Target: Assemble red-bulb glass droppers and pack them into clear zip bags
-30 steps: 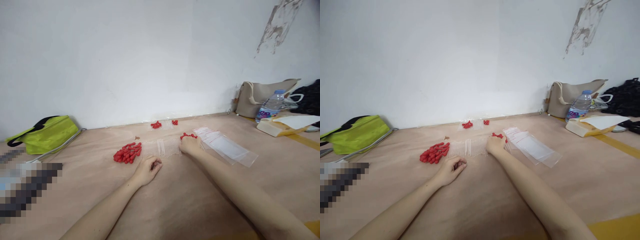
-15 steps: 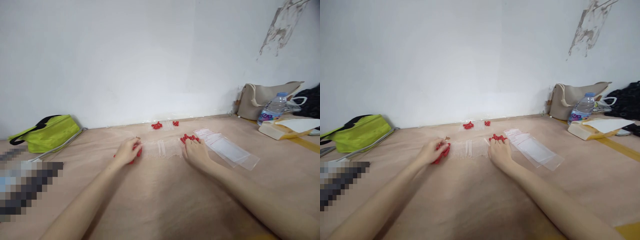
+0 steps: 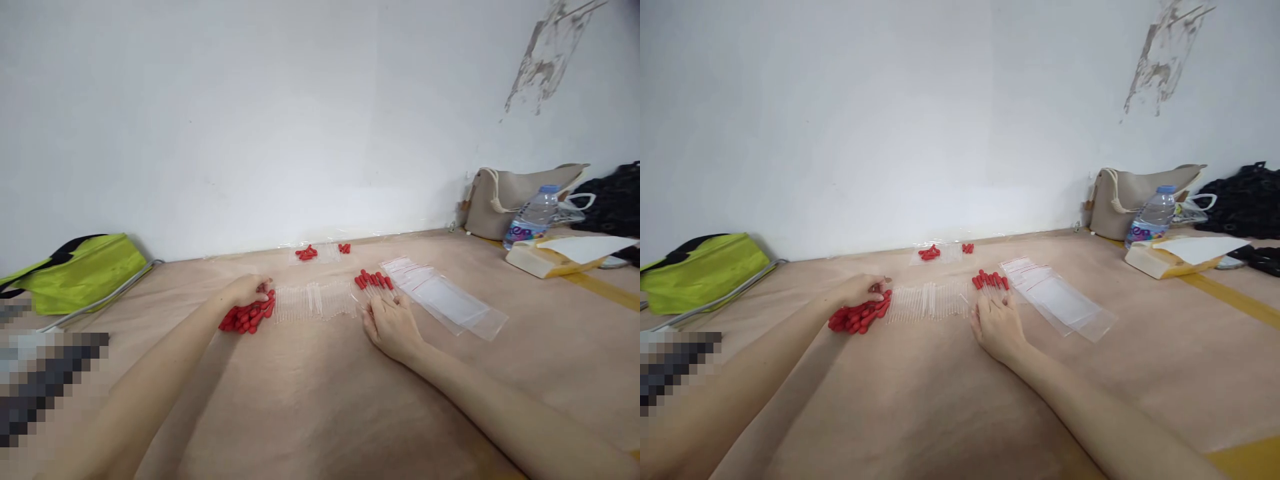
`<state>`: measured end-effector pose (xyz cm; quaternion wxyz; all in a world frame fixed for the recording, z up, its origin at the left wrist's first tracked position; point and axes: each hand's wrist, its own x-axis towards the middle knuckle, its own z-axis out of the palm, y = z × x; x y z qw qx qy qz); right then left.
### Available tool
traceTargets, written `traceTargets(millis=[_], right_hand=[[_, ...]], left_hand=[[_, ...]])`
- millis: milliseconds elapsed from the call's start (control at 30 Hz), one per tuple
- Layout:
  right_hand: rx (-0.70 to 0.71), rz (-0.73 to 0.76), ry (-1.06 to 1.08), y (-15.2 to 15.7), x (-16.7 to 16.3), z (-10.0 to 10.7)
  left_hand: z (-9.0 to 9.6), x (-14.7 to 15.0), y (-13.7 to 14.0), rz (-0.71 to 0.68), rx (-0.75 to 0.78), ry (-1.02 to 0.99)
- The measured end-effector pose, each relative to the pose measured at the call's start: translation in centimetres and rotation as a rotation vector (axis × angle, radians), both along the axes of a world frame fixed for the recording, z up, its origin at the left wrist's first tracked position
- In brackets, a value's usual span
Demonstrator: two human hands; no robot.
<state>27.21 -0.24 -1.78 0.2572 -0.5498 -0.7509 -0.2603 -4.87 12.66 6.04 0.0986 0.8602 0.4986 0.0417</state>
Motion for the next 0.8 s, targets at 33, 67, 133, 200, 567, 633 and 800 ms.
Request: traceTargets(millis=[33,67,133,200,567,633,800], right_hand=[[-0.001,0.0,0.0,0.0,0.0,-0.1],[-0.002,-0.001,0.001,0.0,0.0,-0.2],[-0.001,-0.005,0.011,0.0,0.0,-0.3],[0.002,-0.002,0.031,0.0,0.0,-0.4],[-0.185,0.328,0.283,-0.8,-0.7,-0.3],[-0.209,0.343,0.283,-1.1,-0.9,-0.4],[-0.221,0.351,0.228,-1.7,-1.5,0.0]], left_hand=[[0.0,0.0,0.1,-0.004,-0.004,-0.003],[0.0,-0.1,0.2,-0.007,-0.005,-0.007],[0.2,-0.2,0.2,-0.005,0.007,-0.02],[0.7,-0.1,-0.4,0.004,0.04,-0.04],[-4.2,7.4,-10.6,0.033,-0.241,-1.001],[-5.5,8.3,-11.6,0.097,-0.352,-1.124],[-6.5,8.8,-12.2,0.168,-0.379,-1.204]])
